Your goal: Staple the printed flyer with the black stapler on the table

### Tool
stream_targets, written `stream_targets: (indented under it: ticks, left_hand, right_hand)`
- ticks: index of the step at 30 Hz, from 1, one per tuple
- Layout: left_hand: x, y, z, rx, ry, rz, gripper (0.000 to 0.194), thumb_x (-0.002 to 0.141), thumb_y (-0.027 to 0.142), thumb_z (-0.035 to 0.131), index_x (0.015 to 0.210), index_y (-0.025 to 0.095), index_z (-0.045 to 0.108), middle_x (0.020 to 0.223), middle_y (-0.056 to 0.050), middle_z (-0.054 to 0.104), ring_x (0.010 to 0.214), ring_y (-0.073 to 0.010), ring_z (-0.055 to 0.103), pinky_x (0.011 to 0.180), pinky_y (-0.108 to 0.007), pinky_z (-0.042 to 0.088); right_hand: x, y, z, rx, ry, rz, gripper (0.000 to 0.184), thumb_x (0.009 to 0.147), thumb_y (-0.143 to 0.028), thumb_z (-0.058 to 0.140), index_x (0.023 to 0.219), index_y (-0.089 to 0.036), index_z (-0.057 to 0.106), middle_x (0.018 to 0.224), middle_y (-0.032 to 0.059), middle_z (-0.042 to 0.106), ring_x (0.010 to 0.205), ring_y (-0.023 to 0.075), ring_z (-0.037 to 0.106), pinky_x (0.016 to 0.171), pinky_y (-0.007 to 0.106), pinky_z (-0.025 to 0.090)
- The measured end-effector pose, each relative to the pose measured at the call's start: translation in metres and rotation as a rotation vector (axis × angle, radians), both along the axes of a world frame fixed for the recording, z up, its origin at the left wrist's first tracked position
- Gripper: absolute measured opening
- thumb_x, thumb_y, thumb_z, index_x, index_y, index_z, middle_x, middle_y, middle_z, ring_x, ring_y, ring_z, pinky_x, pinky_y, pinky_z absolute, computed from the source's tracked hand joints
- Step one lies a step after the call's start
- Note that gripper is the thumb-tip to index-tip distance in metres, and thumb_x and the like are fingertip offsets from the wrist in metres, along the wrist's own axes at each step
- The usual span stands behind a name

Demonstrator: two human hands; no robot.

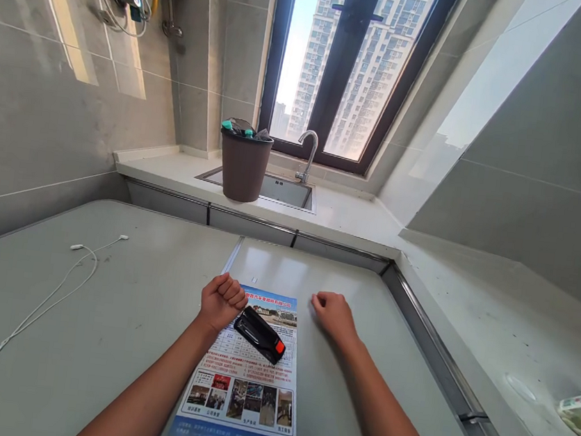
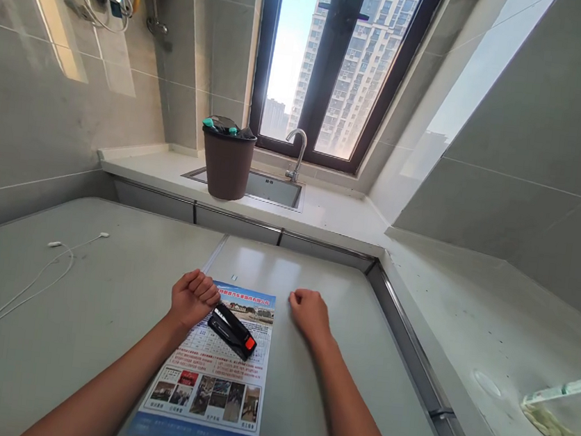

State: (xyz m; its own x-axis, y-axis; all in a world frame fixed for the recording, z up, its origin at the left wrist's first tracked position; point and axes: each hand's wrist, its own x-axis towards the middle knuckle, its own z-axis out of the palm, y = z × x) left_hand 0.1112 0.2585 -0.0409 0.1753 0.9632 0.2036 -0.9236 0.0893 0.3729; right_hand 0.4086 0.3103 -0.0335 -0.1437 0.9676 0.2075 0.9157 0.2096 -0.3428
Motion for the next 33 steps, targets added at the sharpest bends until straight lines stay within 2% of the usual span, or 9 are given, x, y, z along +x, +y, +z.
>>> stream_targets:
  ticks: [4, 6, 8, 11, 17, 27, 29, 33]
  left_hand:
    - [0.001, 0.0, 0.002, -0.023, 0.034, 0.02, 0.062, 0.092, 0.029, 0.054, 0.056, 0.022, 0.004, 0.055, 0.007, -0.005, 0.047, -0.0102, -0.002, 0.045, -0.03, 0.012]
    - [0.002, -0.001, 0.003, -0.039, 0.05, 0.034, 0.062, 0.093, 0.03, 0.054, 0.056, 0.022, 0.004, 0.055, 0.007, -0.005, 0.047, -0.0104, -0.002, 0.044, -0.03, 0.013]
    - [0.003, -0.001, 0.004, -0.064, 0.076, 0.056, 0.063, 0.094, 0.031, 0.053, 0.057, 0.021, 0.004, 0.055, 0.007, -0.005, 0.048, -0.0106, -0.002, 0.044, -0.03, 0.015]
    - [0.003, -0.002, 0.005, -0.101, 0.122, 0.092, 0.064, 0.095, 0.035, 0.053, 0.057, 0.021, 0.004, 0.056, 0.008, -0.004, 0.049, -0.0106, -0.003, 0.044, -0.029, 0.016]
    - [0.003, -0.003, 0.006, -0.107, 0.111, 0.103, 0.061, 0.096, 0.033, 0.052, 0.057, 0.021, 0.005, 0.057, 0.007, -0.004, 0.05, -0.0113, -0.003, 0.045, -0.03, 0.015]
    - [0.005, -0.004, 0.01, -0.099, 0.106, 0.103, 0.061, 0.094, 0.029, 0.052, 0.058, 0.021, 0.004, 0.057, 0.007, -0.005, 0.05, -0.0112, -0.004, 0.046, -0.031, 0.012]
    - [0.005, -0.003, 0.01, -0.105, 0.115, 0.104, 0.062, 0.094, 0.029, 0.053, 0.058, 0.02, 0.004, 0.057, 0.006, -0.005, 0.051, -0.0112, -0.004, 0.046, -0.031, 0.013]
    - [0.005, -0.003, 0.009, -0.124, 0.162, 0.104, 0.064, 0.093, 0.032, 0.056, 0.057, 0.02, 0.004, 0.056, 0.007, -0.004, 0.048, -0.0103, -0.001, 0.045, -0.03, 0.016]
  right_hand:
    - [0.082, 0.001, -0.007, -0.136, -0.18, -0.225, 0.033, 0.093, -0.035, 0.05, 0.077, -0.021, 0.075, 0.08, 0.011, 0.074, 0.069, 0.0207, 0.064, 0.058, 0.027, 0.03]
    - [0.105, -0.003, -0.012, -0.131, -0.231, -0.301, 0.037, 0.095, -0.036, 0.045, 0.084, -0.021, 0.077, 0.087, 0.0133, 0.076, 0.074, 0.0234, 0.067, 0.059, 0.027, 0.033]
    - [0.113, -0.008, -0.016, -0.092, -0.261, -0.32, 0.041, 0.098, -0.036, 0.041, 0.087, -0.022, 0.078, 0.088, 0.0134, 0.076, 0.076, 0.0243, 0.069, 0.06, 0.028, 0.036]
    - [0.112, -0.012, -0.022, -0.048, -0.281, -0.303, 0.042, 0.099, -0.035, 0.039, 0.086, -0.022, 0.077, 0.085, 0.012, 0.075, 0.075, 0.0241, 0.069, 0.061, 0.028, 0.037]
    - [0.111, -0.009, -0.023, -0.072, -0.244, -0.302, 0.043, 0.099, -0.036, 0.038, 0.085, -0.023, 0.077, 0.084, 0.0111, 0.074, 0.074, 0.0236, 0.067, 0.063, 0.029, 0.037]
    - [0.11, -0.015, -0.017, -0.052, -0.193, -0.277, 0.04, 0.098, -0.039, 0.041, 0.075, -0.022, 0.07, 0.076, 0.0089, 0.07, 0.068, 0.0216, 0.061, 0.059, 0.029, 0.03]
    - [0.099, -0.02, -0.013, 0.001, -0.122, -0.194, 0.041, 0.099, -0.041, 0.042, 0.071, -0.022, 0.065, 0.072, 0.0066, 0.067, 0.066, 0.0202, 0.057, 0.06, 0.029, 0.03]
    - [0.051, -0.039, -0.002, 0.052, 0.103, 0.135, 0.043, 0.102, -0.044, 0.044, 0.069, -0.021, 0.057, 0.071, 0.003, 0.063, 0.068, 0.0173, 0.054, 0.067, 0.028, 0.036]
